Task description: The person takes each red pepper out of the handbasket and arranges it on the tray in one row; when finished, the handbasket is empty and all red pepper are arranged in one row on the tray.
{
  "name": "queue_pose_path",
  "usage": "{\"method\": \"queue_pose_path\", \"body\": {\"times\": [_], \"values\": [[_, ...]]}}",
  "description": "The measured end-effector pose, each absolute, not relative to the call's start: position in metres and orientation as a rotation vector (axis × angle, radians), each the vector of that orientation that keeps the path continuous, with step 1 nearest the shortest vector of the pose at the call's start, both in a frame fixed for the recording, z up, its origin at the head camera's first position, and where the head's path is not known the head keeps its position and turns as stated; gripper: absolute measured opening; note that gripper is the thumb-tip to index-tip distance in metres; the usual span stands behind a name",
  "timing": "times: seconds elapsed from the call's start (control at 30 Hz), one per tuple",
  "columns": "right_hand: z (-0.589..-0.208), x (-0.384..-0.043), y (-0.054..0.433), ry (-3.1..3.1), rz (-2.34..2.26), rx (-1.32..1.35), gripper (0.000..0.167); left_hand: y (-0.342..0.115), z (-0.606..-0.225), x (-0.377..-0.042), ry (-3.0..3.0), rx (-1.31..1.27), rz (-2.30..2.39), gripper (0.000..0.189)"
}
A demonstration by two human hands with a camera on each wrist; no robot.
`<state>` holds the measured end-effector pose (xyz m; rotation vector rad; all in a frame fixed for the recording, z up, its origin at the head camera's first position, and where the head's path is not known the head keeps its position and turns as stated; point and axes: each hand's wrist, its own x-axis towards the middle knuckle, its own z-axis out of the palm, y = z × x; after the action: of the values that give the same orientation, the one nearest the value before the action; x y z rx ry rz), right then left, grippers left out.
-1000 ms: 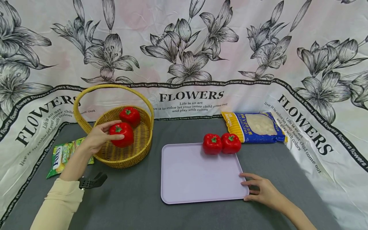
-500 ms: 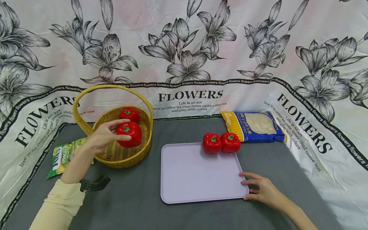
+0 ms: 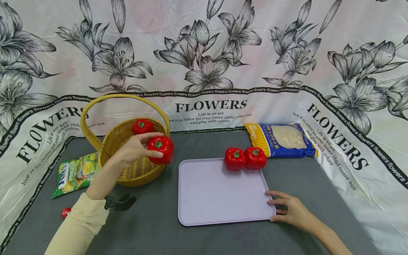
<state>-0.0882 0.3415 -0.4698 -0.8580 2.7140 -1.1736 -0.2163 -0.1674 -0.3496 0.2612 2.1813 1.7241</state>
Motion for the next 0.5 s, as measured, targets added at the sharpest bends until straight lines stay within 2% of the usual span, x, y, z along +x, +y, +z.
{"method": "queue_pose_path", "body": {"times": [0.5], "values": [[-0.468,-0.088,0.34,2.745,-1.125,-0.858,0.045,-0.096,-0.374,-0.232,2.186,0.413,1.681,0.06]]}}
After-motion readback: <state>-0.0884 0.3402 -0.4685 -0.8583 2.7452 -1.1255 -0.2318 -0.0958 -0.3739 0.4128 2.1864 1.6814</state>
